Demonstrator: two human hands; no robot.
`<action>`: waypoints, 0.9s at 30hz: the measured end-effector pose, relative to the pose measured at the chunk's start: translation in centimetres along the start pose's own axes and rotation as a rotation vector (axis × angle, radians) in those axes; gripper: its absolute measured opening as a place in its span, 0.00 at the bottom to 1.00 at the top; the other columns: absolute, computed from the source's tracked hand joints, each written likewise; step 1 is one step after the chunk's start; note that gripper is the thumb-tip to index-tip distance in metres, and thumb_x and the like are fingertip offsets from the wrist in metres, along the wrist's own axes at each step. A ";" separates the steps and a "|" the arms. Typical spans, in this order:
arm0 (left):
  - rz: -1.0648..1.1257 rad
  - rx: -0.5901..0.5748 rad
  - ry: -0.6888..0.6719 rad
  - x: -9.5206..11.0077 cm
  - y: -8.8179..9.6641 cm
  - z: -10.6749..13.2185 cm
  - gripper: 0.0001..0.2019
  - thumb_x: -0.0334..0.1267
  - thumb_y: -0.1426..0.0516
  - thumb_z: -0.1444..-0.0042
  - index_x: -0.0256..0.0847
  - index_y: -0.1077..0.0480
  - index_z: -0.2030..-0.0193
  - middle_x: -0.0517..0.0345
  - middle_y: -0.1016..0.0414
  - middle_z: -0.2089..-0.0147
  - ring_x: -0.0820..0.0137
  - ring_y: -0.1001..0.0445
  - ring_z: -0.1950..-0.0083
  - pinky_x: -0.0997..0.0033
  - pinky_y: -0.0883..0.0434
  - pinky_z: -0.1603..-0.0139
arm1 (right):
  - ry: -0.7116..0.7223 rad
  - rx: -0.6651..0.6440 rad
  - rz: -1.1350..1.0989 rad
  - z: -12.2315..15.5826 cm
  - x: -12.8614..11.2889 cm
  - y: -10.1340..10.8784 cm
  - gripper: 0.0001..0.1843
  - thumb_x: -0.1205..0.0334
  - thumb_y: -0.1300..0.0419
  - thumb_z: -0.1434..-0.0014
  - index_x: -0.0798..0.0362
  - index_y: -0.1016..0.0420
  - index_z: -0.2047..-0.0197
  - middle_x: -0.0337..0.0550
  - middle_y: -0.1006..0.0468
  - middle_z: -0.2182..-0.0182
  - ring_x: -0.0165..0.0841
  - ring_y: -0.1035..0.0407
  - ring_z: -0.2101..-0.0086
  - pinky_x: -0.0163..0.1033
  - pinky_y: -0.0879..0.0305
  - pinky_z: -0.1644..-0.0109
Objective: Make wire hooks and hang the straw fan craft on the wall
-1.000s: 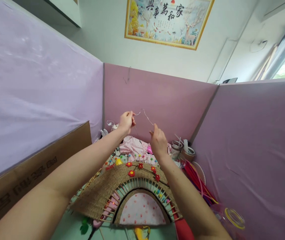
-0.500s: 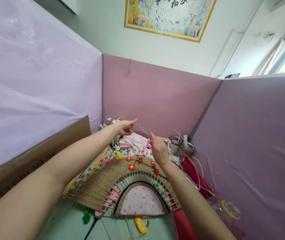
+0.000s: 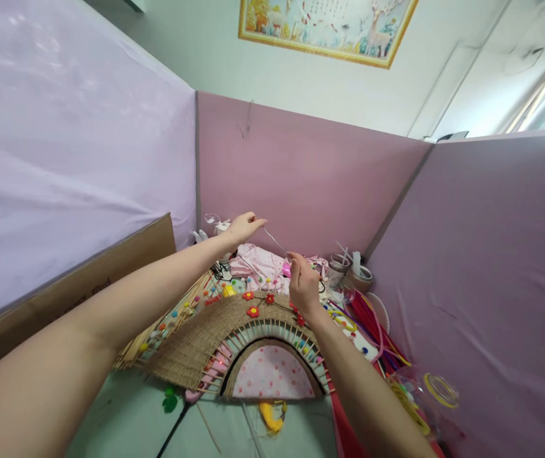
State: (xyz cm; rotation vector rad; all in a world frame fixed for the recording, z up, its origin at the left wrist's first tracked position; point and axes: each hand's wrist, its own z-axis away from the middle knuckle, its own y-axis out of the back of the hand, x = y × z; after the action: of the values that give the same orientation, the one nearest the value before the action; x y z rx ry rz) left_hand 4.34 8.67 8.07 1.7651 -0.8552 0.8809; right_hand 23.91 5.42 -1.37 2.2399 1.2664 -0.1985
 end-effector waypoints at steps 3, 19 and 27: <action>0.001 -0.032 -0.007 0.6 0.0 0.0 0.14 0.47 0.43 0.46 0.41 0.40 0.73 0.67 0.46 0.80 0.77 0.50 0.79 0.76 0.51 0.79 | -0.125 0.051 -0.142 -0.3 -0.6 0.5 0.26 0.54 0.61 0.31 0.57 0.25 0.55 0.44 0.24 0.72 0.32 0.30 0.71 0.38 0.35 0.64; 0.379 -0.263 0.291 3.5 2.3 -4.8 0.29 0.58 0.43 0.47 0.36 0.35 0.47 0.44 0.25 0.63 0.66 0.26 0.67 0.70 0.33 0.67 | -0.211 0.012 -0.021 -4.4 1.9 -0.9 0.24 0.53 0.57 0.34 0.56 0.26 0.52 0.53 0.21 0.61 0.39 0.27 0.62 0.43 0.36 0.55; 0.677 -0.303 0.189 -0.5 -1.5 -0.6 0.31 0.63 0.48 0.44 0.40 0.35 0.45 0.40 0.30 0.42 0.59 0.30 0.41 0.59 0.37 0.42 | -0.365 0.313 -0.040 -8.2 3.8 -2.2 0.26 0.56 0.60 0.34 0.61 0.28 0.49 0.59 0.22 0.53 0.42 0.29 0.52 0.47 0.36 0.48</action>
State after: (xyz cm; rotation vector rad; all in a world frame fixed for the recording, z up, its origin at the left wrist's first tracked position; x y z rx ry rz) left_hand 5.28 9.77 7.13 1.1085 -1.4086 1.2456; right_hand 23.05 13.50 3.11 2.2917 1.1405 -0.8314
